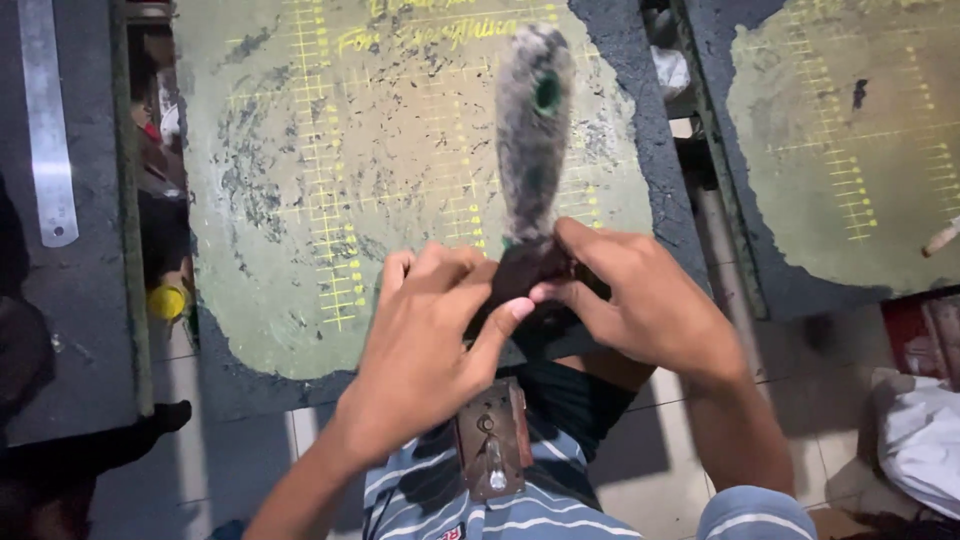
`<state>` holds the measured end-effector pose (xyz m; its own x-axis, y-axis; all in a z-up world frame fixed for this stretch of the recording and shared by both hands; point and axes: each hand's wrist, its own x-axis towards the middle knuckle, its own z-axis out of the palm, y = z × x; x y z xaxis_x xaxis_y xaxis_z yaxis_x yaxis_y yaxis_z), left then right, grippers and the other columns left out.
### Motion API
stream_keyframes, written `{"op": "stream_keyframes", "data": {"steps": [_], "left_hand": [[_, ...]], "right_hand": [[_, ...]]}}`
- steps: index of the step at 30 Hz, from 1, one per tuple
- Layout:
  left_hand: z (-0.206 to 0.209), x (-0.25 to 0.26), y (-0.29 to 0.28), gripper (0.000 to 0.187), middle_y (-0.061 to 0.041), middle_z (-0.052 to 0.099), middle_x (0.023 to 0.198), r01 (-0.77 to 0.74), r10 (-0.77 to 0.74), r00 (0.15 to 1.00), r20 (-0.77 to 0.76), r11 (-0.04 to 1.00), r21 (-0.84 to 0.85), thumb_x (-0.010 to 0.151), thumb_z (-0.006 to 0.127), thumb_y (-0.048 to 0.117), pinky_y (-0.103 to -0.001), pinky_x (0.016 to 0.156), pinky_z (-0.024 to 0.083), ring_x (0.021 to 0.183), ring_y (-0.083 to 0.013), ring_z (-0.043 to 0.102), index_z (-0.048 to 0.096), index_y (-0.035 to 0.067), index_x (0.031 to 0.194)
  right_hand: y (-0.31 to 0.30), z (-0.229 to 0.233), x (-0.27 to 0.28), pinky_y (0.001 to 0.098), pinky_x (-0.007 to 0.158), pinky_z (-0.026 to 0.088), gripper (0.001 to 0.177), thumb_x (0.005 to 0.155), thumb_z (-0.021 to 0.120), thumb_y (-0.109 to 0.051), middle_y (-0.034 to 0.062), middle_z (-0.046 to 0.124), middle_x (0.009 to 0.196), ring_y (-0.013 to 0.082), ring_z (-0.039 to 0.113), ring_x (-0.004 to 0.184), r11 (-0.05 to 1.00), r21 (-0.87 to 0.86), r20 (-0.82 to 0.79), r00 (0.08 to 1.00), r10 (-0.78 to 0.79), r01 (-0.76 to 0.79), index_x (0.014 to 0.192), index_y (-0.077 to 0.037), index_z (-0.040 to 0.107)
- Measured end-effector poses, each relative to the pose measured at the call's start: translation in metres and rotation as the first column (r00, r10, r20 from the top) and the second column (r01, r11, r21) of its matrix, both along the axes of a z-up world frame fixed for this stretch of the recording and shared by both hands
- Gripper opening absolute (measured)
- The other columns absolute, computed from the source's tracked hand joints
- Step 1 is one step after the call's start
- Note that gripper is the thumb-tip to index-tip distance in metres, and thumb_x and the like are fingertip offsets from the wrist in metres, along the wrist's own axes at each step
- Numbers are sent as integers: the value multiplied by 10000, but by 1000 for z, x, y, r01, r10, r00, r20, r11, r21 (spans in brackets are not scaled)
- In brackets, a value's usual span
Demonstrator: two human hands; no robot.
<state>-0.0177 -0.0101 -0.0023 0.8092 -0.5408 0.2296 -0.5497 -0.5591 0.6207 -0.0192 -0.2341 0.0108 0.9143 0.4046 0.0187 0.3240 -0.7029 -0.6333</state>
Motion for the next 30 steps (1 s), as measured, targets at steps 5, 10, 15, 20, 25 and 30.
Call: {"op": "stream_keyframes", "data": {"steps": [5,10,15,20,25,30], "left_hand": [[-7,-4,-5,246,15,744,902,-50,53,998,38,996,-80,1031,563,254,-432,805,277,796,-248,625,651,125,841],[-9,-2,-4,296,-14,714,811,-46,46,999,-22,999,-13,1039,540,308,-482,836,299,770,-299,590,613,114,828],[-15,-1,-3,438,-52,540,709,33,-33,999,21,999,17,1050,601,300,-443,811,297,670,-289,515,472,80,694],[-10,3,-1,383,-52,565,722,75,-76,997,11,996,38,1059,575,314,-440,749,305,656,-294,511,543,67,768],[-11,5,-1,423,-49,569,710,92,-93,996,7,993,71,1060,580,337,-441,760,316,649,-291,510,546,75,729],[-9,6,0,272,-46,587,770,117,-117,993,-13,993,32,1056,555,309,-437,763,317,706,-283,546,643,74,948]], "right_hand": [[-6,-16,3,389,685,455,267,982,658,-194,118,667,869,299,617,774,999,7,-29,999,45,-45,1134,-14,533],[-12,-36,-2,439,758,417,461,1032,522,-359,154,596,975,315,517,888,997,-58,-96,995,41,-47,1262,40,501],[-11,-43,-10,403,740,366,324,1065,469,-343,100,508,823,268,405,756,1000,-10,-83,996,17,-18,1020,-23,494],[-11,-42,-9,392,731,342,298,1069,461,-342,85,519,808,247,384,731,998,-9,-46,997,63,-64,1039,-47,482],[-14,-51,-9,425,730,338,354,1072,432,-354,128,487,898,266,385,755,995,-3,49,994,98,-98,1020,-12,503],[-13,-46,-9,418,722,338,413,1067,355,-449,104,481,851,264,392,771,996,-47,-51,996,80,-82,965,-71,485]]}}
